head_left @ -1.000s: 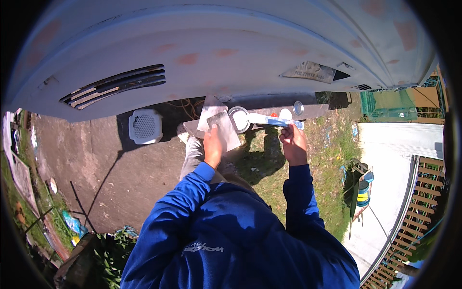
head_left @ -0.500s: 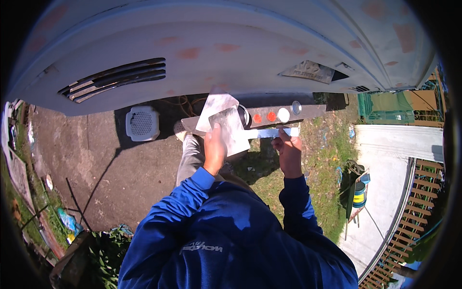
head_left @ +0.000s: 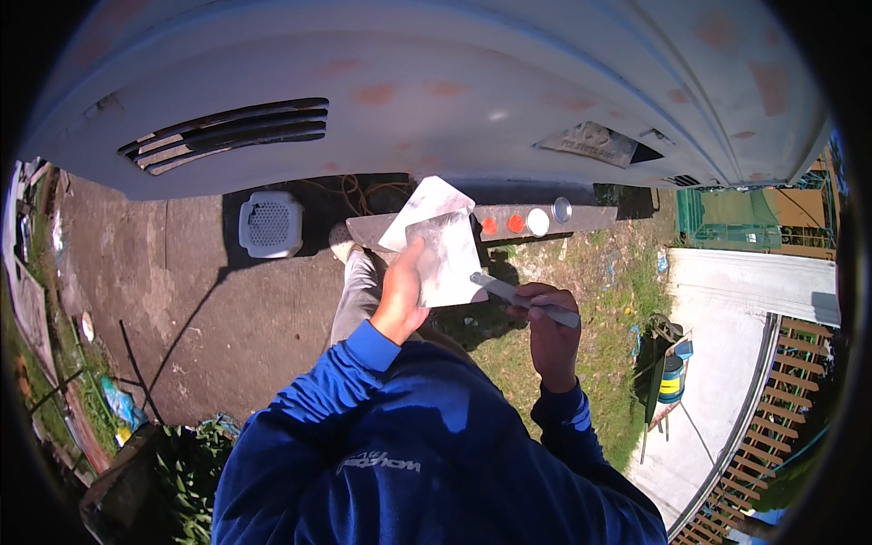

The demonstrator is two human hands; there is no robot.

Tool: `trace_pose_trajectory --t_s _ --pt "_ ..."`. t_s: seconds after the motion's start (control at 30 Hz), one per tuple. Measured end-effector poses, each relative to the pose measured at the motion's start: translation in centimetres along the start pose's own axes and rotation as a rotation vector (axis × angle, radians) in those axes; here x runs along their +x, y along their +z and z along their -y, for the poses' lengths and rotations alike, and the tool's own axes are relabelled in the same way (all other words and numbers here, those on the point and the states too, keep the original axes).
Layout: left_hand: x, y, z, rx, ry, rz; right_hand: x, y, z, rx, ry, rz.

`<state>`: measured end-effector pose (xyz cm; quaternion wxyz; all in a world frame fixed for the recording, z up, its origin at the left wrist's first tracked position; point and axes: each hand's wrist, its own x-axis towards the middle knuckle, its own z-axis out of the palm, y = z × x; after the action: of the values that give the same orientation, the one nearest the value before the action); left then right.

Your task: The person sands the side panel of a white truck using a sanding block and sandpaper. They wipe the surface with a cloth to remove dust and inspect the panel with their fingers before continuing to sand the area.

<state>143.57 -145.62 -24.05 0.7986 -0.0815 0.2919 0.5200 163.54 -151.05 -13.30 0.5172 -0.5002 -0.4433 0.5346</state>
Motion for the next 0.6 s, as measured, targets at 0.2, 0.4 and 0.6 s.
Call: trace_pose_trajectory --t_s 0.2,0.4,0.6 --pt "-2.8 0.7 -1.9 0.01 -0.095 0.101 1.7 -2.3 2.1 -0.251 -0.024 0.181" --pt "-3.2 -0.8 -2.6 0.21 -0.053 0.165 2.9 -1.7 3.0 -0.284 -0.04 0.258" --pt "-1.4 -2.9 -1.6 0.318 0.164 0.019 3.9 -1.8 1.3 0.092 0.018 0.122"
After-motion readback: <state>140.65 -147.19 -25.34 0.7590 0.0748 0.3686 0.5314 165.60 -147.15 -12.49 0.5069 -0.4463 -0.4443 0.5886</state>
